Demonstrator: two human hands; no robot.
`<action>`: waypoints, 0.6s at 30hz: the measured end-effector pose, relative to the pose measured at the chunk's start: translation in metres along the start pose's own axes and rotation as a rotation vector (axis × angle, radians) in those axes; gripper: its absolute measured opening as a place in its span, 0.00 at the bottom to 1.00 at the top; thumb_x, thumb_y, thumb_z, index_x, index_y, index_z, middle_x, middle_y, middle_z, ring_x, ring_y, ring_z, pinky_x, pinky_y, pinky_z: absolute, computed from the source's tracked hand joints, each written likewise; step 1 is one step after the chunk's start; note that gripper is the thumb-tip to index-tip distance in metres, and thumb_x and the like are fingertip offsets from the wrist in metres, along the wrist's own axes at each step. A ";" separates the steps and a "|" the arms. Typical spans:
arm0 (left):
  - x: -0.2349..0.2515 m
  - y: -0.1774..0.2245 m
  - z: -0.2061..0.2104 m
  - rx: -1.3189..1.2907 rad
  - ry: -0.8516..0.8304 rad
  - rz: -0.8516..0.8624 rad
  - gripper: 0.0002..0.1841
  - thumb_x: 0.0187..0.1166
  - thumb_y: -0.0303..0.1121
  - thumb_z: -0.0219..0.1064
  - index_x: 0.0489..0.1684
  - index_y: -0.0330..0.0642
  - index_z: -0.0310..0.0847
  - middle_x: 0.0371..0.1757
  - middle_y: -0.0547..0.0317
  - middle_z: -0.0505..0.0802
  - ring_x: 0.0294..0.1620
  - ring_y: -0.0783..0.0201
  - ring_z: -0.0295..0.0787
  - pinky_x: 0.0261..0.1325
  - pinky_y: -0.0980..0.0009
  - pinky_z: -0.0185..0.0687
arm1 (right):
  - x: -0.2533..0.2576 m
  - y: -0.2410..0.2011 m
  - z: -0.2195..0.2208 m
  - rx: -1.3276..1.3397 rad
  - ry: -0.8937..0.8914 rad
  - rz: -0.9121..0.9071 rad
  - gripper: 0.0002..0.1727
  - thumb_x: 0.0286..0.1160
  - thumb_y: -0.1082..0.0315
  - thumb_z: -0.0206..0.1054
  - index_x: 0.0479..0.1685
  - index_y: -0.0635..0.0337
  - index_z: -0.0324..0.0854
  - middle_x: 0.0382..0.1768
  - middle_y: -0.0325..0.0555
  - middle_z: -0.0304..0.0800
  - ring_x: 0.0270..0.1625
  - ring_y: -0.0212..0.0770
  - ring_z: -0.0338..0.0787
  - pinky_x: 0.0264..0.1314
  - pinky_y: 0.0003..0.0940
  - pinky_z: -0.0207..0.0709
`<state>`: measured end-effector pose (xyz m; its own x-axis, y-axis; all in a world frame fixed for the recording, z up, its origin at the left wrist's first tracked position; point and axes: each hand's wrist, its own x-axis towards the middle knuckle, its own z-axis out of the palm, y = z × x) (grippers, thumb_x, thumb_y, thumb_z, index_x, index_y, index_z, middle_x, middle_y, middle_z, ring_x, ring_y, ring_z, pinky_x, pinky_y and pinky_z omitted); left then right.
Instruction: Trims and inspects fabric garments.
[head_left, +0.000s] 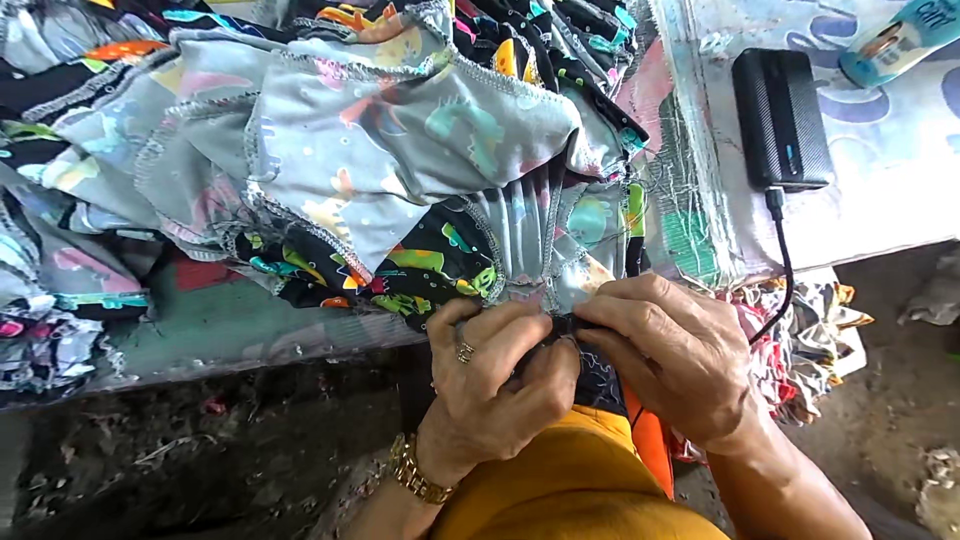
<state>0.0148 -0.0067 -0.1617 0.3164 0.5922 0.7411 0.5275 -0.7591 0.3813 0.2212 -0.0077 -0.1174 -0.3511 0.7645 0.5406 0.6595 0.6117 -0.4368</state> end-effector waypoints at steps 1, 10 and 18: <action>0.000 0.000 0.000 -0.001 -0.002 0.001 0.05 0.85 0.33 0.63 0.52 0.54 0.78 0.64 0.63 0.79 0.71 0.67 0.74 0.78 0.57 0.60 | 0.000 0.000 0.001 0.002 0.006 -0.004 0.06 0.81 0.67 0.69 0.46 0.57 0.90 0.44 0.45 0.94 0.41 0.35 0.90 0.37 0.27 0.78; 0.004 0.007 -0.006 0.039 0.054 -0.156 0.09 0.87 0.47 0.61 0.49 0.55 0.76 0.54 0.68 0.82 0.63 0.72 0.76 0.77 0.64 0.60 | 0.005 0.001 -0.011 0.300 0.006 0.104 0.08 0.81 0.65 0.70 0.51 0.58 0.85 0.47 0.39 0.89 0.47 0.24 0.88 0.47 0.16 0.82; 0.037 0.016 -0.016 0.113 -0.089 -0.365 0.24 0.83 0.57 0.65 0.55 0.44 0.76 0.38 0.61 0.88 0.40 0.70 0.82 0.62 0.59 0.68 | 0.039 0.001 -0.022 0.773 0.045 0.112 0.14 0.75 0.66 0.72 0.55 0.61 0.84 0.45 0.35 0.86 0.41 0.24 0.84 0.39 0.17 0.83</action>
<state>0.0228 -0.0016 -0.1196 0.1561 0.8428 0.5151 0.6999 -0.4623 0.5444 0.2225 0.0182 -0.0812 -0.2717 0.8312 0.4851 0.0336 0.5120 -0.8583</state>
